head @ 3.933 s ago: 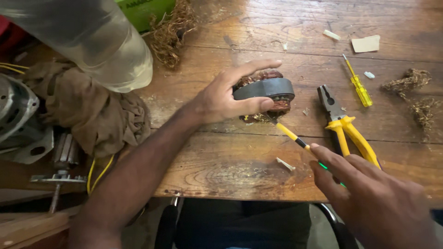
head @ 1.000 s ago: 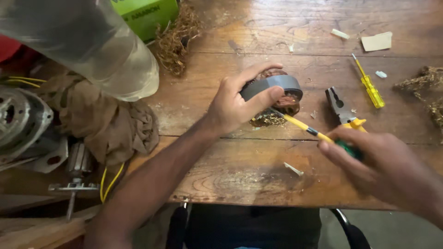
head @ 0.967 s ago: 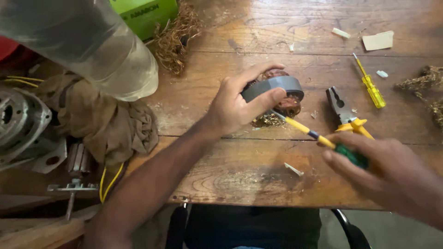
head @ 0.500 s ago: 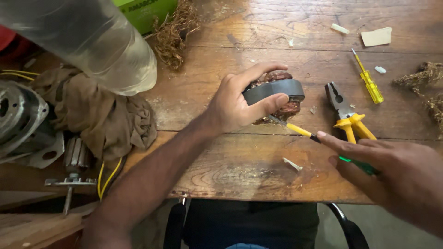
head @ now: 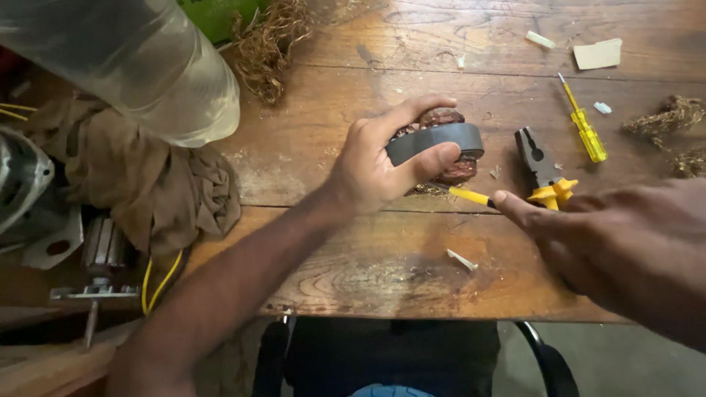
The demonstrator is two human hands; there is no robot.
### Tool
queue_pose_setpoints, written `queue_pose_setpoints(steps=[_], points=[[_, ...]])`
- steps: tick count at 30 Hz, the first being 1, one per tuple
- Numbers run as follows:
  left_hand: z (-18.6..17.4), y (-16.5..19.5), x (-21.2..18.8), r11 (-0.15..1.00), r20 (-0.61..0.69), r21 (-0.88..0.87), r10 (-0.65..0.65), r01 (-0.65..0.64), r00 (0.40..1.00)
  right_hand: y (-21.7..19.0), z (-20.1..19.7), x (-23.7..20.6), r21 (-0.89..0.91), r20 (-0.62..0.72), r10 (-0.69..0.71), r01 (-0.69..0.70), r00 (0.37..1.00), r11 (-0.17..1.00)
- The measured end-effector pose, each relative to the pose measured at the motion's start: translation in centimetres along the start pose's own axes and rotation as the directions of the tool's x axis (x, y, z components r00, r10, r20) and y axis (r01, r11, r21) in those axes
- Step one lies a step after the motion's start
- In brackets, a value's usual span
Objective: The person holds an electric motor stator on a wooden workbench and uses a screwdriver to pry and scrape copper windings and debris from inside it, occasionally switching to pliers to pull at the windings. At the end they turn the motor over and handle it with both hands.
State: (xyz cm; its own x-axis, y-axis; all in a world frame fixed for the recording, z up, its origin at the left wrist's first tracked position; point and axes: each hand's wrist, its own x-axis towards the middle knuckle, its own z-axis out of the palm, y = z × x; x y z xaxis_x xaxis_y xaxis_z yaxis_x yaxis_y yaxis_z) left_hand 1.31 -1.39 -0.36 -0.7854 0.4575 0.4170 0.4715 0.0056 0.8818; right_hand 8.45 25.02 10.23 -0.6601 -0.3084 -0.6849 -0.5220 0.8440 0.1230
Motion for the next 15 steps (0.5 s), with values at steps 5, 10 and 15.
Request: queue_pose_setpoints(steps=[5, 10, 15], points=[[0.3, -0.3, 0.2, 0.999, 0.001, 0.009, -0.032, 0.032, 0.999, 0.7, 0.2, 0.6, -0.223, 0.160, 0.020, 0.017, 0.987, 0.975], [0.1, -0.2, 0.0, 1.000, 0.004, 0.011, -0.005, 0.005, 1.000, 2.0, 1.2, 0.7, -0.359, -0.146, -0.205, 0.141, 0.968, 0.922], [0.0, -0.6, 0.4, 0.999, 0.039, -0.045, -0.016, 0.018, 0.999, 2.9, 2.2, 1.4, 0.454, -0.155, 0.114, -0.032, 0.981, 0.890]])
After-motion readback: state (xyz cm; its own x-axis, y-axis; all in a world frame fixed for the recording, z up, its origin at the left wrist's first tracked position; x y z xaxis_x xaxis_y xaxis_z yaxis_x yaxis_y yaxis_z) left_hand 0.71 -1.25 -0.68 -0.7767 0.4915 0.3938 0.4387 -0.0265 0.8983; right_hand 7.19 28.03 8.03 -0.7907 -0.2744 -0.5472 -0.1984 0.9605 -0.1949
